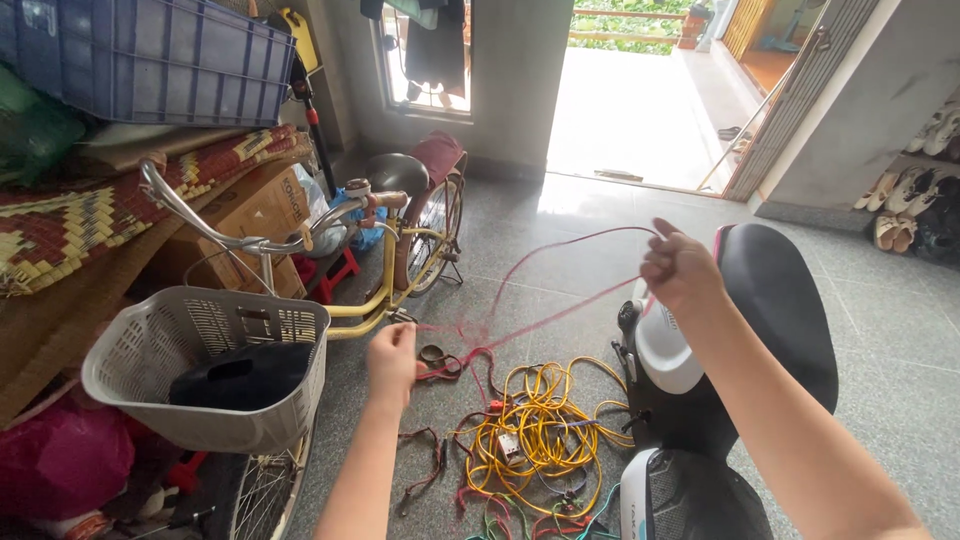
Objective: The person untangles and coils several colored cables and cords on the floor, then places them into a basket. The person handles green, blue, red, and yellow cords, separating and winding them before depositing them into a container.
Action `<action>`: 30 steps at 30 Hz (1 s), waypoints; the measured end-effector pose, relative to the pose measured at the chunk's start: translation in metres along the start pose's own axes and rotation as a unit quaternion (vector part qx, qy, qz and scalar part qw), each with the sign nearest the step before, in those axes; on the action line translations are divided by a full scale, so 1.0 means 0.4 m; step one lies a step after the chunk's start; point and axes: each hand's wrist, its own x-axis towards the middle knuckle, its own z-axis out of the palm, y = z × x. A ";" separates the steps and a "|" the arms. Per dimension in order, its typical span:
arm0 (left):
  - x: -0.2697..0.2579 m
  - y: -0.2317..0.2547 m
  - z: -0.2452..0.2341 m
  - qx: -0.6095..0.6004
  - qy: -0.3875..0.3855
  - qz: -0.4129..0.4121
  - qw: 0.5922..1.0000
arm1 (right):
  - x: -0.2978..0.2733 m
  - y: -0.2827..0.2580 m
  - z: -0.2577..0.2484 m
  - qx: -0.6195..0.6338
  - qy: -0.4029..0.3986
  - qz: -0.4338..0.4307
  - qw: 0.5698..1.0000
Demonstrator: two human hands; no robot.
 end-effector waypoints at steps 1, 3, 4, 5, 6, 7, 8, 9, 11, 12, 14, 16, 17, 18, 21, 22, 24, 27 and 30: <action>0.022 -0.014 -0.014 -0.196 0.050 -0.096 0.975 | 0.008 -0.008 -0.028 0.035 0.035 -0.003 0.999; 0.085 -0.072 -0.041 -0.382 0.098 -0.189 0.899 | 0.027 -0.010 -0.081 0.069 0.071 -0.004 0.995; 0.125 -0.117 -0.056 -0.452 0.053 -0.214 0.865 | 0.038 -0.006 -0.106 0.102 0.096 0.003 0.990; 0.171 -0.158 -0.072 -0.519 0.007 -0.234 0.822 | 0.053 -0.004 -0.126 0.135 0.118 0.008 0.984; 0.136 -0.120 -0.076 -0.519 0.009 -0.234 0.822 | 0.025 -0.006 -0.110 0.135 0.117 0.010 0.984; 0.100 -0.080 -0.081 -0.464 0.006 -0.199 0.863 | -0.002 -0.008 -0.095 0.119 0.107 0.004 0.987; 0.064 -0.040 -0.084 -0.406 0.004 -0.164 0.899 | -0.029 -0.011 -0.082 0.103 0.097 -0.001 0.990; 0.036 -0.011 -0.082 -0.404 0.006 -0.168 0.899 | -0.016 -0.003 -0.099 0.102 0.100 0.003 0.990; -0.010 0.056 -0.078 -0.301 -0.113 -0.147 0.936 | 0.018 0.010 -0.128 -0.023 0.068 -0.038 0.997; -0.036 0.085 -0.063 -0.300 -0.112 -0.148 0.936 | 0.014 0.019 -0.130 -0.022 0.067 -0.036 0.997; -0.089 0.144 -0.033 -0.265 -0.132 -0.100 0.950 | 0.008 0.039 -0.133 -0.290 0.028 -0.103 0.951; -0.130 0.203 0.029 -0.245 -0.164 -0.066 0.953 | -0.023 0.074 -0.109 -0.517 0.006 -0.070 0.853; -0.144 0.237 0.063 -0.227 -0.197 -0.028 0.953 | -0.033 0.087 -0.093 -0.711 -0.016 -0.037 0.702; -0.148 0.242 0.112 -0.226 -0.197 -0.028 0.954 | -0.085 0.096 -0.041 -0.710 -0.016 -0.037 0.703; -0.165 0.271 0.236 -0.214 -0.262 0.023 0.941 | -0.177 0.148 0.064 -0.674 -0.214 -0.051 0.705; -0.174 0.284 0.263 -0.220 -0.284 0.065 0.931 | -0.165 0.184 0.062 -0.603 -0.266 -0.001 0.752; -0.181 0.314 0.307 -0.229 -0.304 0.108 0.918 | -0.109 0.264 0.025 -0.528 -0.314 0.046 0.787; -0.163 0.355 0.293 -0.163 -0.227 0.194 0.940 | 0.014 0.390 -0.071 -0.367 -0.319 -0.046 0.873; -0.119 0.384 0.200 -0.233 -0.054 0.325 0.915 | 0.134 0.428 -0.215 -0.398 -0.189 -0.045 0.897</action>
